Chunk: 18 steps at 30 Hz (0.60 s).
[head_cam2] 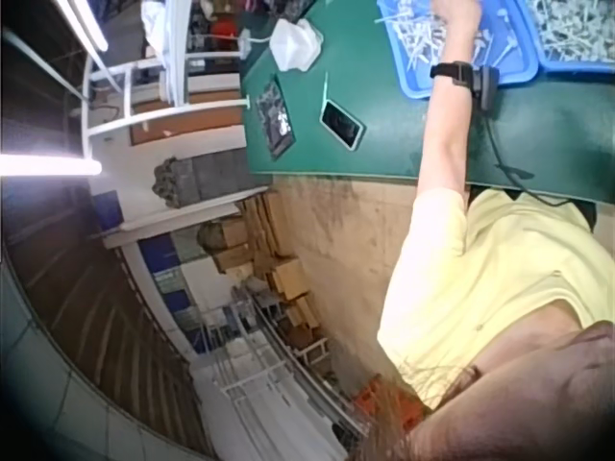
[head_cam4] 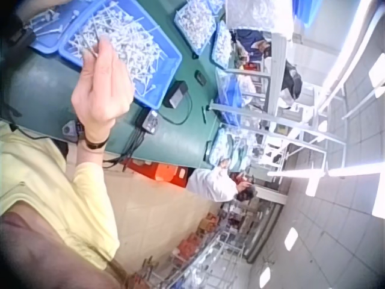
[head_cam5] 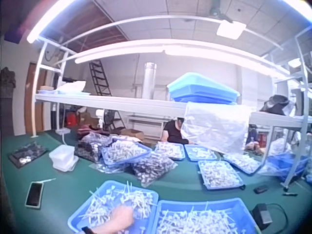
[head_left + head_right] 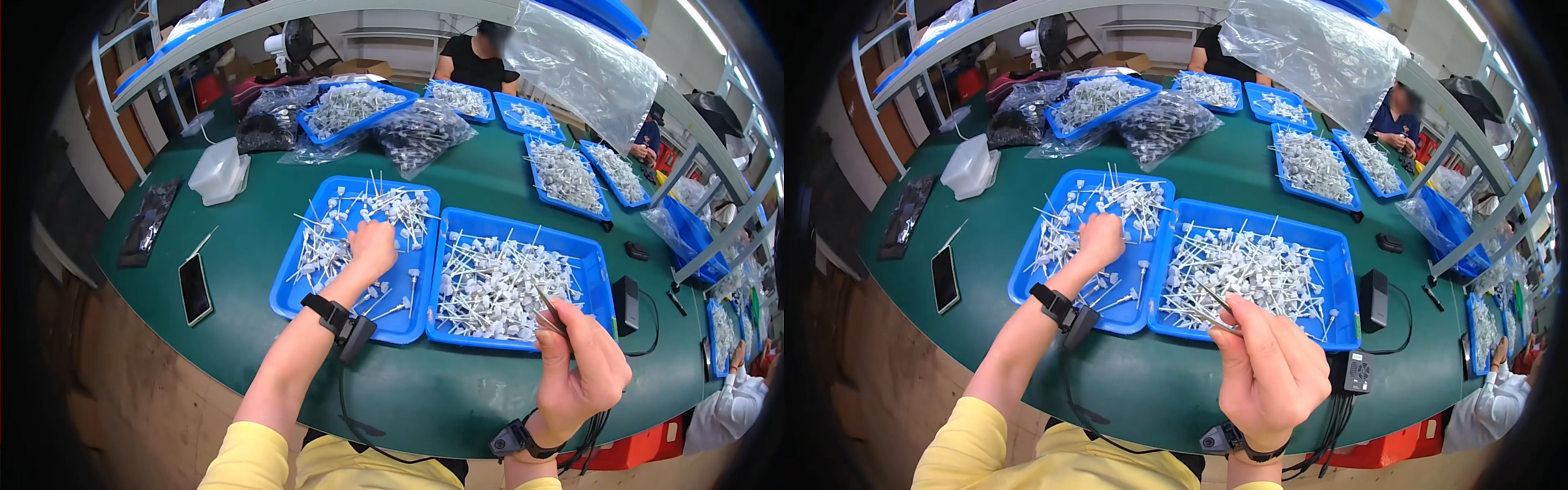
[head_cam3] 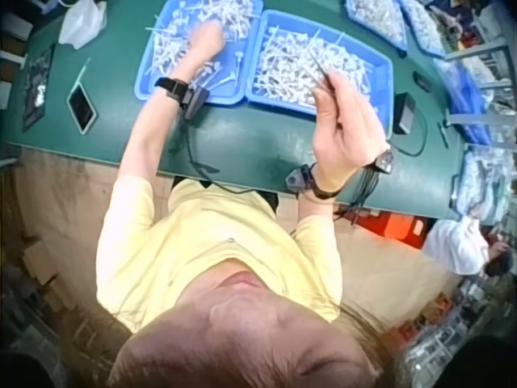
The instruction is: Assembling small white plastic components by inserting a metal pin or wire.
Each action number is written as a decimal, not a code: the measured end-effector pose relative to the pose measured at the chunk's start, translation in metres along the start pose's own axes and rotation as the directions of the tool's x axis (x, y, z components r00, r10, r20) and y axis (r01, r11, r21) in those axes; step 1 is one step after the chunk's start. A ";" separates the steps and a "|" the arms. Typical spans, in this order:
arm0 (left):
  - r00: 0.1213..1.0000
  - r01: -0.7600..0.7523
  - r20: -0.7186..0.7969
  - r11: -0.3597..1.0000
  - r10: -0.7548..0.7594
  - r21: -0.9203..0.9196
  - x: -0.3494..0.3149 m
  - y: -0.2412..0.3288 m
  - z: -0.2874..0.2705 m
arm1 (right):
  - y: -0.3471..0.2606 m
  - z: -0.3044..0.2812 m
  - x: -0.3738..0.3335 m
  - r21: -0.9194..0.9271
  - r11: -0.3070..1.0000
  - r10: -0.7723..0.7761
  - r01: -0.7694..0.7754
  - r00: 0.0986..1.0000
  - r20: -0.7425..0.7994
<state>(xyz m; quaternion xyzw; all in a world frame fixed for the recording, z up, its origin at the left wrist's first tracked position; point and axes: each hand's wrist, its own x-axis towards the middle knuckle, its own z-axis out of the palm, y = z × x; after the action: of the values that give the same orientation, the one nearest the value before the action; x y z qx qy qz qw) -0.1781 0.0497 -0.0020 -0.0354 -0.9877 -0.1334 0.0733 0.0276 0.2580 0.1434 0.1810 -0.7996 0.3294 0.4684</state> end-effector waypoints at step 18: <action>0.870 -0.484 -0.482 0.362 0.103 -0.797 -0.168 -0.017 -0.074 | -0.022 0.053 -0.021 0.152 0.973 -0.222 0.176 0.895 0.387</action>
<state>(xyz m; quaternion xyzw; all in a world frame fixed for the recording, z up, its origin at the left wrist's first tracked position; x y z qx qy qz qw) -0.0032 0.0051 0.0387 -0.2240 -0.7049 -0.6287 0.2404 0.0177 0.2056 0.1151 0.3516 -0.8358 0.2802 0.3149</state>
